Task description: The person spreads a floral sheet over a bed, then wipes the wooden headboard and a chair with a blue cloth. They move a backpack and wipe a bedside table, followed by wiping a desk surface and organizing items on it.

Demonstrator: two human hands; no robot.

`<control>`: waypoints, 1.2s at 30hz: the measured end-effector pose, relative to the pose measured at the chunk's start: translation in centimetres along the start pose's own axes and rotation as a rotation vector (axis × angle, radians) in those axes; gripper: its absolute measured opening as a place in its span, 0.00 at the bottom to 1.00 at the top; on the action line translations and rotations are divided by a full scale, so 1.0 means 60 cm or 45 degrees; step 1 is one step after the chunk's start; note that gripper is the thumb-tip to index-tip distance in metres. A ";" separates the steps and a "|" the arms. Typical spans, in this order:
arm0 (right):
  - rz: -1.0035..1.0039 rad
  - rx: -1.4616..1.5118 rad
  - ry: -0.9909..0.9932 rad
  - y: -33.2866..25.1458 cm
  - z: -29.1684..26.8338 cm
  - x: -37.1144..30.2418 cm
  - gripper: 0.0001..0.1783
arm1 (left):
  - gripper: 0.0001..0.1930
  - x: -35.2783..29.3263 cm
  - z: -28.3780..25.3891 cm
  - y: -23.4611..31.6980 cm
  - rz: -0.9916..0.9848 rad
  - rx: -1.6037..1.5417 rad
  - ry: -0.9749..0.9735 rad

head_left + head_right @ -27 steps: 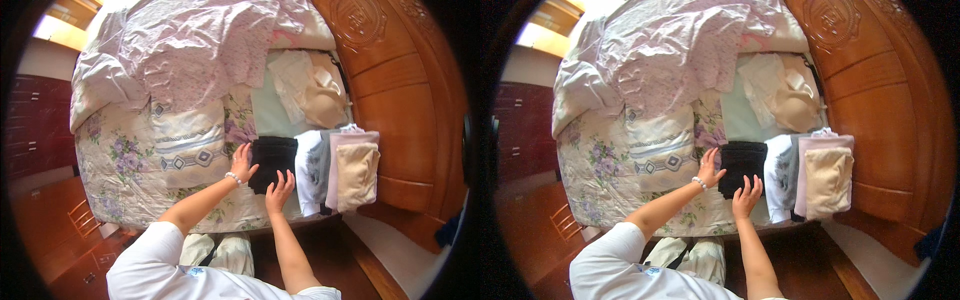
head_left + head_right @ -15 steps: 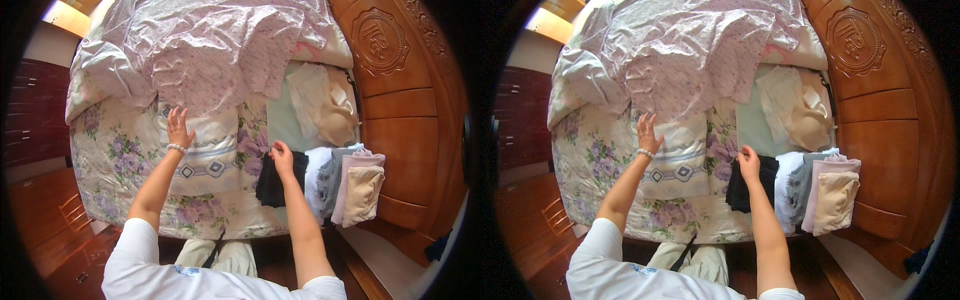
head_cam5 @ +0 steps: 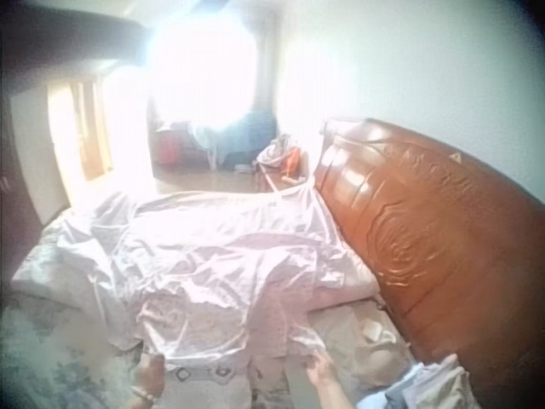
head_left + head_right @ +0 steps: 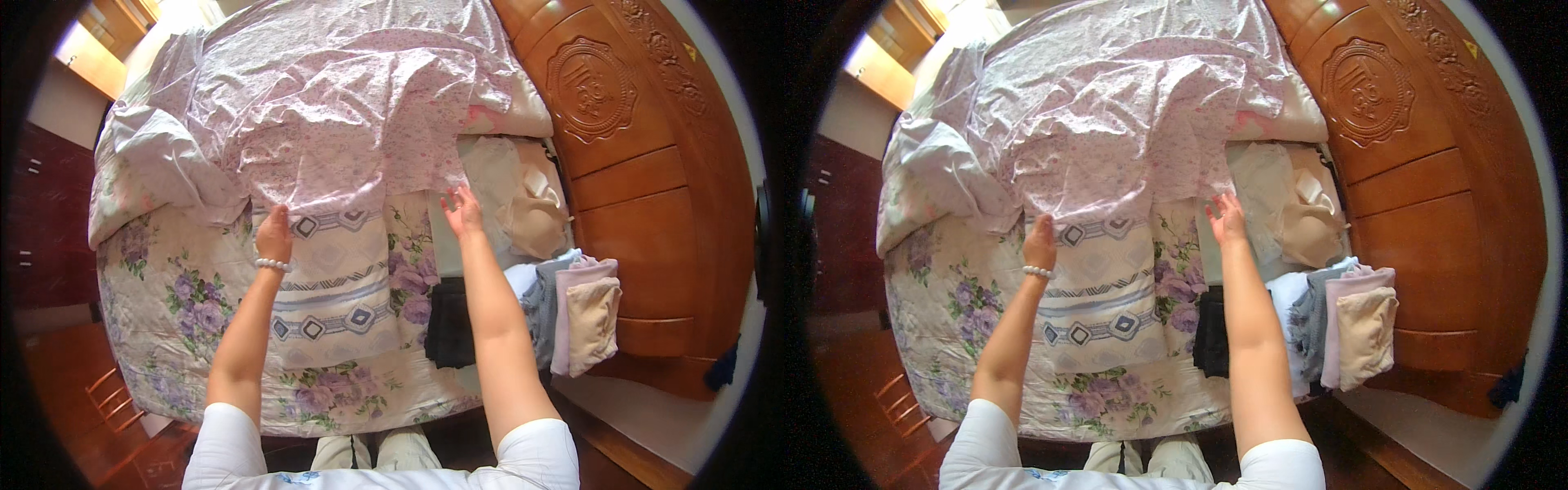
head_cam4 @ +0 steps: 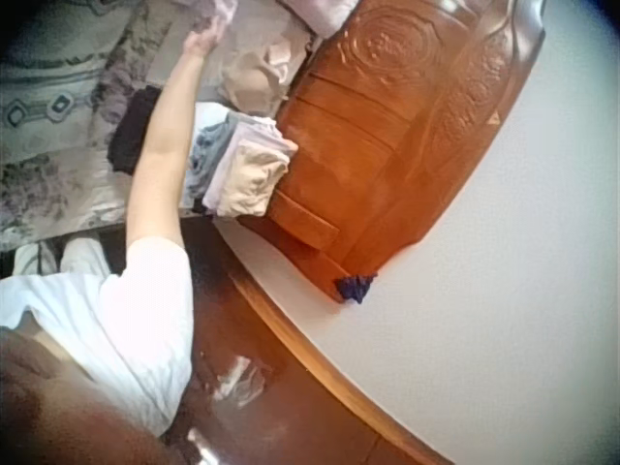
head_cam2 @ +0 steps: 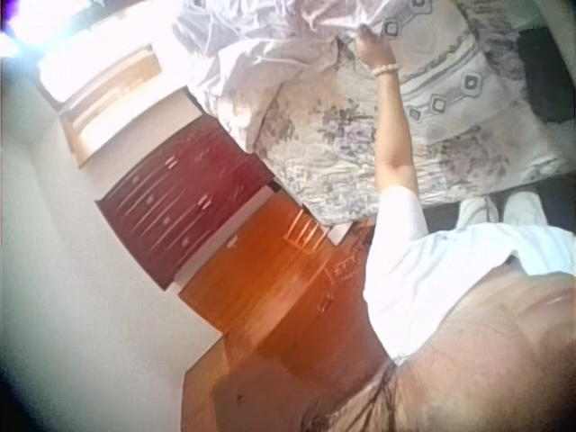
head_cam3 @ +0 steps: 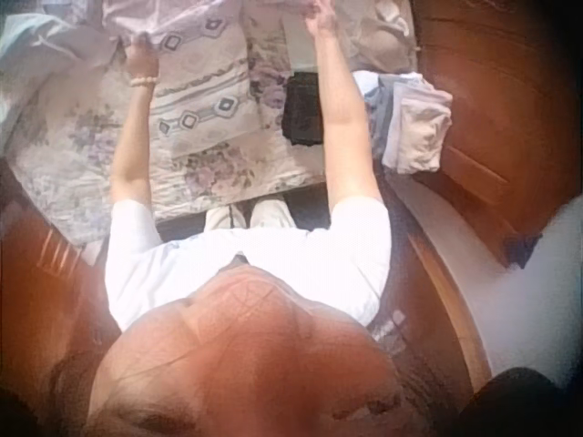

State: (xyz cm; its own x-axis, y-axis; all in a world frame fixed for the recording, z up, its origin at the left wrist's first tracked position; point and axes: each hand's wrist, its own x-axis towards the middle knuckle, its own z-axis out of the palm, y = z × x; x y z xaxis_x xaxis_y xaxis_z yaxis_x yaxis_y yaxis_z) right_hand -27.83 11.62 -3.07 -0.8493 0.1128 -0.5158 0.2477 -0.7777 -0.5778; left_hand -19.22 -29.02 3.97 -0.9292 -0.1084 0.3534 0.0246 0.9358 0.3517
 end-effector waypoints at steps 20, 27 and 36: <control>-1.867 -1.590 1.067 -0.862 -0.401 -0.590 0.25 | 0.15 -0.374 -0.476 0.578 0.350 -0.689 -1.105; -1.846 -2.175 0.913 -0.851 -0.495 -0.863 0.27 | 0.20 -0.503 -0.495 0.679 0.331 -0.410 -1.372; -1.668 -2.725 0.661 -0.803 -0.641 -0.883 0.23 | 0.17 -0.552 -0.456 0.714 0.270 -0.246 -1.365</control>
State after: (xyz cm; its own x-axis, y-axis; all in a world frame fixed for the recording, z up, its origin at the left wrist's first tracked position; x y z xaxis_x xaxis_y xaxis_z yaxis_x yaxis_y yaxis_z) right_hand 23.16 66.92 27.76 -0.8377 0.0928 0.5382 0.1398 0.9891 0.0470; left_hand 22.69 5.48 31.05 -0.7346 0.4816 -0.4779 0.1913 0.8228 0.5352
